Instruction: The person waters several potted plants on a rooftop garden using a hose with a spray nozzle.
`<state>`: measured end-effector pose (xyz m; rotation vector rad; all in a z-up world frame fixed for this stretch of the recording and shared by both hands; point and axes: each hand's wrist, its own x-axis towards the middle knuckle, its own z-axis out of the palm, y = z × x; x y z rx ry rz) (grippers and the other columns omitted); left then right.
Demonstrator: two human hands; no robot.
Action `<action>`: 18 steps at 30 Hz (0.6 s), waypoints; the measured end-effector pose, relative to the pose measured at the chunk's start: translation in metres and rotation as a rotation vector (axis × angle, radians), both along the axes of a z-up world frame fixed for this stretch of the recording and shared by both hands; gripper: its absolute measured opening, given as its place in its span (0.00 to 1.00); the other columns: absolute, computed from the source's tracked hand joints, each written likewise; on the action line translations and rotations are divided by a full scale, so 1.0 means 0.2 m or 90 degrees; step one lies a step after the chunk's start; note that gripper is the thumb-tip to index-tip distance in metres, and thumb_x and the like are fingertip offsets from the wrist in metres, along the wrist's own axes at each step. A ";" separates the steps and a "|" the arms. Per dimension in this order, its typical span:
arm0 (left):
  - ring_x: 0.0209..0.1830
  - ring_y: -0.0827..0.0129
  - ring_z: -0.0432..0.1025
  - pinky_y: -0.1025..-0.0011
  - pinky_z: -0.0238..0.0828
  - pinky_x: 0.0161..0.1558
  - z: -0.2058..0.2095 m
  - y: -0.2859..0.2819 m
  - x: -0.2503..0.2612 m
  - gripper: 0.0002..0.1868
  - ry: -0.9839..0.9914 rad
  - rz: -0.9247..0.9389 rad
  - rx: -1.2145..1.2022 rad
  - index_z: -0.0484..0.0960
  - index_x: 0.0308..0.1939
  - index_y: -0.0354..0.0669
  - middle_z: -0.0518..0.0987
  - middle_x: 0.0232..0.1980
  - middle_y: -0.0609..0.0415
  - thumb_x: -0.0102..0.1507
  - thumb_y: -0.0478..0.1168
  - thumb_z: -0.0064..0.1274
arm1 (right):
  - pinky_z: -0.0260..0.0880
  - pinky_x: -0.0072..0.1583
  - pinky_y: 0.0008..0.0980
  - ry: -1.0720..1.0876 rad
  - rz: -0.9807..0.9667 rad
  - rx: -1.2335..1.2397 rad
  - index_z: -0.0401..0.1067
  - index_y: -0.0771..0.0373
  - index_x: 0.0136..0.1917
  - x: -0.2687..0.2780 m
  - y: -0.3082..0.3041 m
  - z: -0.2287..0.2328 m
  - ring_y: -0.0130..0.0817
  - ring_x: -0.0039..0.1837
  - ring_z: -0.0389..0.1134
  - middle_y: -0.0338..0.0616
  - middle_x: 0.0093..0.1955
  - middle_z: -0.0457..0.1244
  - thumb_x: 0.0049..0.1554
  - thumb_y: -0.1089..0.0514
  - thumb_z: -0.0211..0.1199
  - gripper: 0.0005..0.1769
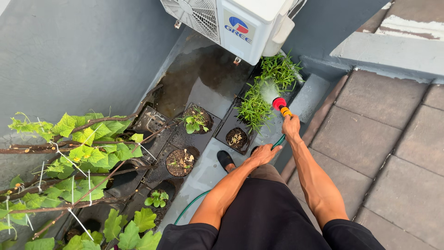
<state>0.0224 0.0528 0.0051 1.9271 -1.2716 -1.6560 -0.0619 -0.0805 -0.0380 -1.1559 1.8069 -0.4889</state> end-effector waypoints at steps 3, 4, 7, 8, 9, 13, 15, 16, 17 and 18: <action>0.37 0.50 0.70 0.56 0.63 0.40 0.01 0.01 0.02 0.33 0.014 -0.012 0.013 0.71 0.41 0.33 0.75 0.32 0.40 0.57 0.63 0.31 | 0.58 0.28 0.32 0.056 0.009 0.022 0.57 0.67 0.55 0.01 0.03 0.06 0.34 0.26 0.59 0.47 0.31 0.58 0.53 0.54 0.46 0.19; 0.37 0.50 0.70 0.56 0.63 0.40 0.00 0.03 0.02 0.33 0.019 -0.019 0.018 0.71 0.42 0.33 0.75 0.32 0.40 0.57 0.63 0.31 | 0.58 0.28 0.32 0.059 0.013 0.022 0.57 0.67 0.55 0.01 0.05 0.07 0.34 0.26 0.59 0.47 0.31 0.58 0.53 0.54 0.46 0.19; 0.37 0.50 0.70 0.57 0.63 0.40 -0.01 0.07 0.02 0.34 0.009 -0.024 -0.026 0.72 0.41 0.31 0.75 0.33 0.39 0.58 0.63 0.32 | 0.59 0.28 0.33 0.068 0.011 0.015 0.58 0.66 0.55 0.01 0.08 0.07 0.34 0.26 0.60 0.47 0.32 0.59 0.53 0.54 0.46 0.19; 0.37 0.49 0.70 0.56 0.63 0.40 -0.01 0.07 0.03 0.34 0.009 -0.029 -0.024 0.72 0.41 0.32 0.75 0.32 0.39 0.57 0.63 0.32 | 0.59 0.28 0.33 0.073 0.002 0.011 0.58 0.66 0.55 0.01 0.09 0.06 0.34 0.27 0.60 0.46 0.32 0.58 0.53 0.53 0.47 0.19; 0.37 0.49 0.70 0.56 0.63 0.40 -0.01 0.08 0.03 0.33 0.008 -0.034 -0.022 0.72 0.40 0.32 0.75 0.32 0.39 0.57 0.62 0.32 | 0.60 0.28 0.33 0.078 -0.008 0.007 0.58 0.66 0.55 0.01 0.09 0.04 0.35 0.27 0.60 0.46 0.33 0.58 0.53 0.53 0.47 0.19; 0.39 0.47 0.69 0.56 0.62 0.41 -0.01 0.12 0.05 0.33 0.013 -0.044 -0.040 0.72 0.38 0.32 0.74 0.34 0.38 0.58 0.62 0.32 | 0.60 0.28 0.33 0.074 -0.020 0.014 0.61 0.67 0.53 -0.01 0.12 -0.01 0.35 0.28 0.60 0.47 0.33 0.59 0.54 0.53 0.48 0.18; 0.39 0.46 0.69 0.55 0.62 0.41 0.00 0.14 0.06 0.32 0.023 -0.033 -0.034 0.72 0.38 0.33 0.74 0.34 0.38 0.58 0.62 0.32 | 0.59 0.28 0.33 0.072 -0.024 0.008 0.60 0.67 0.53 -0.01 0.14 -0.02 0.36 0.27 0.60 0.48 0.33 0.59 0.54 0.54 0.47 0.18; 0.39 0.46 0.69 0.55 0.62 0.41 0.00 0.15 0.07 0.32 0.025 -0.025 -0.033 0.72 0.38 0.33 0.75 0.34 0.37 0.57 0.62 0.33 | 0.60 0.28 0.33 0.075 -0.026 0.009 0.60 0.67 0.53 0.00 0.14 -0.02 0.36 0.27 0.60 0.48 0.33 0.59 0.53 0.54 0.47 0.18; 0.39 0.46 0.69 0.55 0.62 0.41 0.01 0.15 0.07 0.32 0.017 -0.023 -0.040 0.72 0.38 0.33 0.75 0.34 0.37 0.57 0.62 0.32 | 0.60 0.28 0.33 0.078 -0.027 0.010 0.61 0.67 0.52 0.01 0.14 -0.03 0.36 0.27 0.60 0.48 0.33 0.59 0.53 0.54 0.48 0.18; 0.39 0.46 0.69 0.55 0.62 0.41 0.01 0.16 0.07 0.32 0.010 -0.021 -0.046 0.72 0.38 0.33 0.75 0.34 0.37 0.57 0.62 0.32 | 0.60 0.28 0.33 0.082 -0.028 0.011 0.61 0.67 0.52 0.01 0.14 -0.03 0.36 0.27 0.61 0.48 0.33 0.60 0.53 0.53 0.48 0.18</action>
